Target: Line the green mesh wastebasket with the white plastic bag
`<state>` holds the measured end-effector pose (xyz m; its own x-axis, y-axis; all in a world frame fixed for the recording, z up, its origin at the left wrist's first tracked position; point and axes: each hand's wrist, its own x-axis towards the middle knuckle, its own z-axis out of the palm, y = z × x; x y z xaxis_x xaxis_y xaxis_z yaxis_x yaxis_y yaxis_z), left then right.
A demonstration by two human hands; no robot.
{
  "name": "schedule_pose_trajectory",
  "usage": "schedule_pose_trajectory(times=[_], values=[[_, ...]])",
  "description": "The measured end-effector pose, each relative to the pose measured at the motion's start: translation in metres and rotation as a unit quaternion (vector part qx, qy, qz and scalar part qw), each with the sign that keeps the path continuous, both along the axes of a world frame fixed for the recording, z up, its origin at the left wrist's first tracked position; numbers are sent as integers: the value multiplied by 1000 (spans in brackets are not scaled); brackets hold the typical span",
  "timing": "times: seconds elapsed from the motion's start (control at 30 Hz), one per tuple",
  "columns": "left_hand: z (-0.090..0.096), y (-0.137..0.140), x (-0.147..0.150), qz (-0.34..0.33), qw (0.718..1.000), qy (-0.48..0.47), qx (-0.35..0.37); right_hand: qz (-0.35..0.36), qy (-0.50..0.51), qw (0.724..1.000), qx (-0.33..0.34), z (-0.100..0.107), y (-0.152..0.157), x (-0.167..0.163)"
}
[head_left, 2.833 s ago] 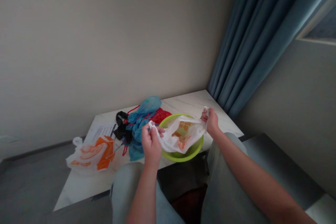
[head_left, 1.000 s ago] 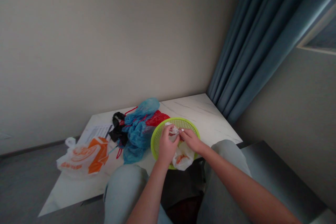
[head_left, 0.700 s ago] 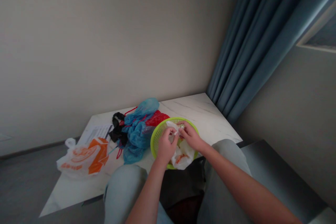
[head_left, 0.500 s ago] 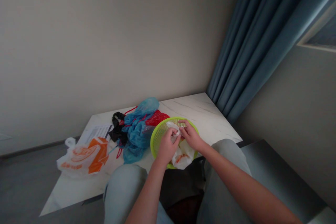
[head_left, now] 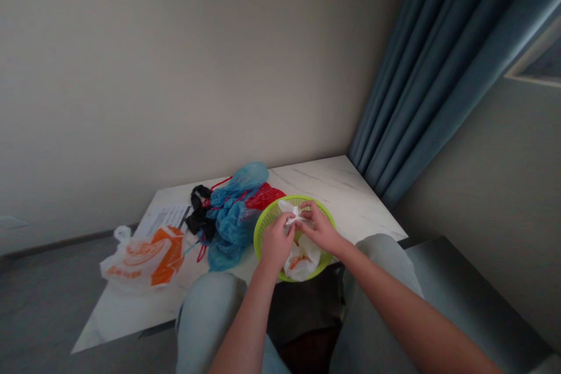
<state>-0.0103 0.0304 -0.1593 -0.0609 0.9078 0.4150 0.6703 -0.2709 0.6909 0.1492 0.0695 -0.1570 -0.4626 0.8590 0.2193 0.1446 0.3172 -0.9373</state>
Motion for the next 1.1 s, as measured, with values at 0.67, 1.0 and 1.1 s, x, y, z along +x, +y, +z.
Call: schedule_pose_trajectory(times=[0.67, 1.0, 1.1], values=[[-5, 10, -13, -91, 975, -165, -117, -30, -77, 952, 296, -5, 9, 9], [-4, 15, -19, -150, 932, -266, -193, -84, -77, 950, 290, -3, 8, 8], [-3, 15, -20, -153, 917, -301, -213, -90, -75, 953, 280, -2, 7, 6]])
